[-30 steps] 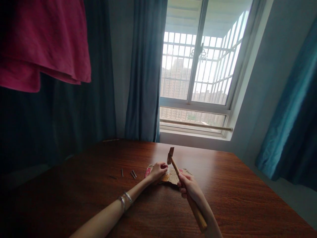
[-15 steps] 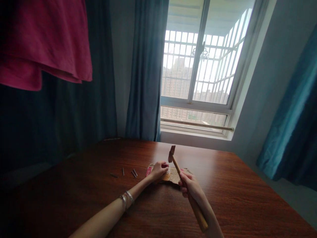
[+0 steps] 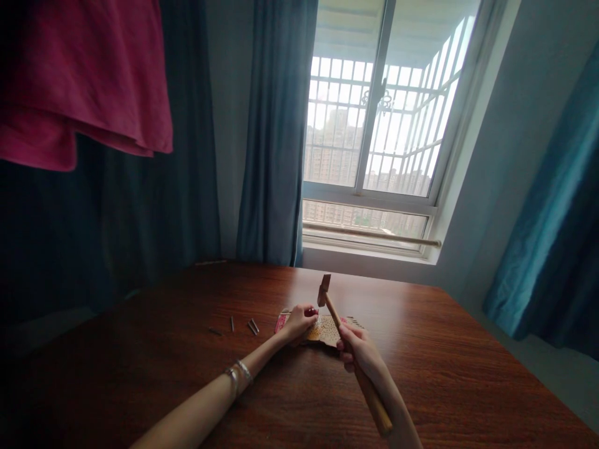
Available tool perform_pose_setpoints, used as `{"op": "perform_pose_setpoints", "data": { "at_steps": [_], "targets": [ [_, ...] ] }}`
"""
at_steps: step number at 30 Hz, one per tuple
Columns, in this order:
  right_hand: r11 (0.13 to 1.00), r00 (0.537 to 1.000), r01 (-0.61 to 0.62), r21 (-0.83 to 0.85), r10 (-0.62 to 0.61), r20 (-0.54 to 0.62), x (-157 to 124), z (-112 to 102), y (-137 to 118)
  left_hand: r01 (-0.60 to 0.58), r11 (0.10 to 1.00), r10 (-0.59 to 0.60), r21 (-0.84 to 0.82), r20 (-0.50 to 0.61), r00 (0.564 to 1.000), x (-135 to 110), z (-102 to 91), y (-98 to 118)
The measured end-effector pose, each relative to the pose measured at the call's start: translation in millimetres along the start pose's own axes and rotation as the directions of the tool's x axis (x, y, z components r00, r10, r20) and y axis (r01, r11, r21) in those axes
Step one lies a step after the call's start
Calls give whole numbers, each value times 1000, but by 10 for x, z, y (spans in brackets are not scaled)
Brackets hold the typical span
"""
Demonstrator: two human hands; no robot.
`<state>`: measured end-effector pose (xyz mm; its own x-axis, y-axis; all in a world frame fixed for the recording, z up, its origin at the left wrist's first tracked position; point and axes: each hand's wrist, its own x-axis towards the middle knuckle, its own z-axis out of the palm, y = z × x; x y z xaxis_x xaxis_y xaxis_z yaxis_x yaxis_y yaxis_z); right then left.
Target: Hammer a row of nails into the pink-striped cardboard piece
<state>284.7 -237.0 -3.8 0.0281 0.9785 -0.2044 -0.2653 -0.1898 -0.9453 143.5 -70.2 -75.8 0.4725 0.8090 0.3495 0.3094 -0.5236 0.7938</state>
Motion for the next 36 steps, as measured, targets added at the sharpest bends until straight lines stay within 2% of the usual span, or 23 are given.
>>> {"op": "perform_pose_setpoints", "data": {
  "at_steps": [23,36],
  "targets": [
    [1000,1000,-16,10,16,-3,30,-28,24,-10,1000,9,30,9,1000,12,21,-59],
    [1000,1000,-17,20,17,-1,24,-19,22,25,998,-25,51,11,1000,-13,-16,17]
  ]
}}
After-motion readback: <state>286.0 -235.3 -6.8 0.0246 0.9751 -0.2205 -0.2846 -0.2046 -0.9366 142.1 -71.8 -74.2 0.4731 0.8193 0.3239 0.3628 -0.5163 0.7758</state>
